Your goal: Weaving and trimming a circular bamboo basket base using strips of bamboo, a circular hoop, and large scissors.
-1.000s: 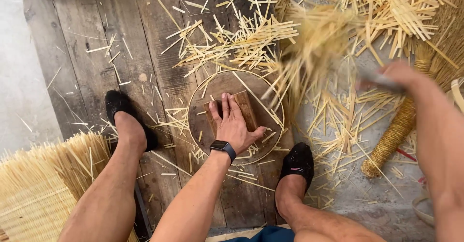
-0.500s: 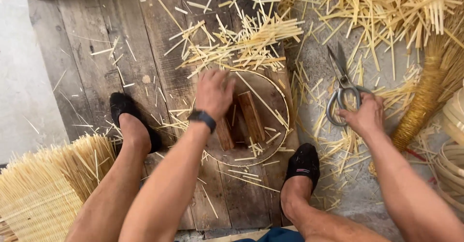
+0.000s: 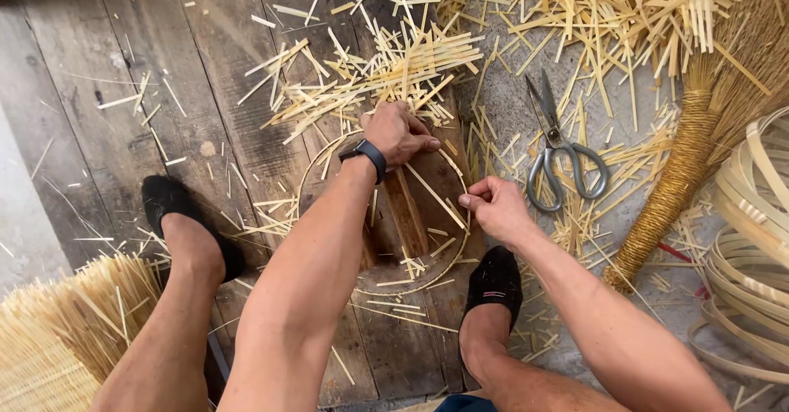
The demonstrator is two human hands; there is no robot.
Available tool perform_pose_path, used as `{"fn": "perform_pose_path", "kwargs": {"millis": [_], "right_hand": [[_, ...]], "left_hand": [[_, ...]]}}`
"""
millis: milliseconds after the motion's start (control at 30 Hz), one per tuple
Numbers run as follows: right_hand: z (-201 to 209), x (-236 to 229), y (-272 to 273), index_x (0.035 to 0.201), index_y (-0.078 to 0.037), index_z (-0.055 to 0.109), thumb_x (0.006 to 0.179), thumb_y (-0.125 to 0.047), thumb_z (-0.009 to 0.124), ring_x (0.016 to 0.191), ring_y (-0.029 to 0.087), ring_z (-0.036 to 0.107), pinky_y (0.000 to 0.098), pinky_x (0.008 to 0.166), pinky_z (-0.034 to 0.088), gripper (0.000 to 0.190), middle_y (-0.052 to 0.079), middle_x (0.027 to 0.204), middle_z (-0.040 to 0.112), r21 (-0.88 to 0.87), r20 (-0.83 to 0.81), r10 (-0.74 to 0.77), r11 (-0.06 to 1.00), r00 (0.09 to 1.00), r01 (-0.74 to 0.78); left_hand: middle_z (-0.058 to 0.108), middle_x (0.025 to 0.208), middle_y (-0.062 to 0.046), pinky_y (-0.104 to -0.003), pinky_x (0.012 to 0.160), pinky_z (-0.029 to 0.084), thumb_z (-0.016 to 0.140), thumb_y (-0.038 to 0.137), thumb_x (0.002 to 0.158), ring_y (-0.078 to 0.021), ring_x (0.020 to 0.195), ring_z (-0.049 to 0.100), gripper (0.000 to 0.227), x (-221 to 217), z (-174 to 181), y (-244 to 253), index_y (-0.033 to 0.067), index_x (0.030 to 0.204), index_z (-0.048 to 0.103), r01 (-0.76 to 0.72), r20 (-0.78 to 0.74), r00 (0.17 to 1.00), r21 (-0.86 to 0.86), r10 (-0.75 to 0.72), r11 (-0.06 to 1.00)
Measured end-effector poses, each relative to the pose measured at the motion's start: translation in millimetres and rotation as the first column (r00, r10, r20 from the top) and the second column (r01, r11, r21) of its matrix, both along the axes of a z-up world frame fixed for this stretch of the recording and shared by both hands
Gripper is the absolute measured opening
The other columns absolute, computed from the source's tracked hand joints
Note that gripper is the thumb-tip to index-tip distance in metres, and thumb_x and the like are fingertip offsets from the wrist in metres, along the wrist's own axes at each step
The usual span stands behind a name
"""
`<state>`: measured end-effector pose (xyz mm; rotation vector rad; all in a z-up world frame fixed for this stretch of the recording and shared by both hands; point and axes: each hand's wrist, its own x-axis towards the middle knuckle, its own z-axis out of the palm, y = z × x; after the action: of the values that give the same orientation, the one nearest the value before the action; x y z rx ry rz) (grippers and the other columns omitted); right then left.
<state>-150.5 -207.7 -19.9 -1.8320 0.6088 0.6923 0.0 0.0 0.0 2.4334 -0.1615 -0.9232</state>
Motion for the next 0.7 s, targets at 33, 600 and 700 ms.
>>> {"fn": "perform_pose_path", "kwargs": {"millis": [33,600,700], "right_hand": [[-3.1,-0.6,0.0,0.096,0.001,0.071,0.086,-0.015,0.081,0.069,0.013,0.060,0.0300,0.061,0.050,0.021,0.006,0.080,0.071,0.000,-0.004,0.003,1.000,1.000,-0.003],[61.0,-9.2,-17.9,0.106,-0.012,0.071,0.099,-0.037,0.062,0.067,0.021,0.067,0.0364,0.059,0.055,0.028,0.008,0.077,0.069,-0.105,-0.002,0.167,0.980,0.986,-0.166],[51.4,-4.4,-45.2,0.117,-0.009,0.057,0.105,-0.036,0.055,0.069,0.012,0.067,0.0270,0.053,0.058,0.029,0.005,0.088,0.067,0.258,0.131,-0.519,0.841,0.845,0.477]], "left_hand": [[0.072,0.103,-0.003,-0.044,0.100,0.034,0.085,0.053,0.069,-0.0256,0.110,0.060,0.034,-3.0,-1.0,-1.1,0.0262,0.091,0.084,-0.003,-0.004,1.000,0.000,0.003,1.000],[0.080,0.090,-0.007,-0.030,0.072,0.057,0.080,0.026,0.088,-0.0136,0.079,0.071,0.028,-65.8,-4.6,184.7,0.0051,0.107,0.080,-0.592,-0.058,0.806,-0.088,0.589,0.801],[0.080,0.089,-0.005,-0.028,0.069,0.057,0.088,0.027,0.080,-0.0106,0.075,0.070,0.033,-53.4,-13.7,188.9,0.0065,0.104,0.080,-0.613,-0.151,0.783,-0.031,0.603,0.789]]}}
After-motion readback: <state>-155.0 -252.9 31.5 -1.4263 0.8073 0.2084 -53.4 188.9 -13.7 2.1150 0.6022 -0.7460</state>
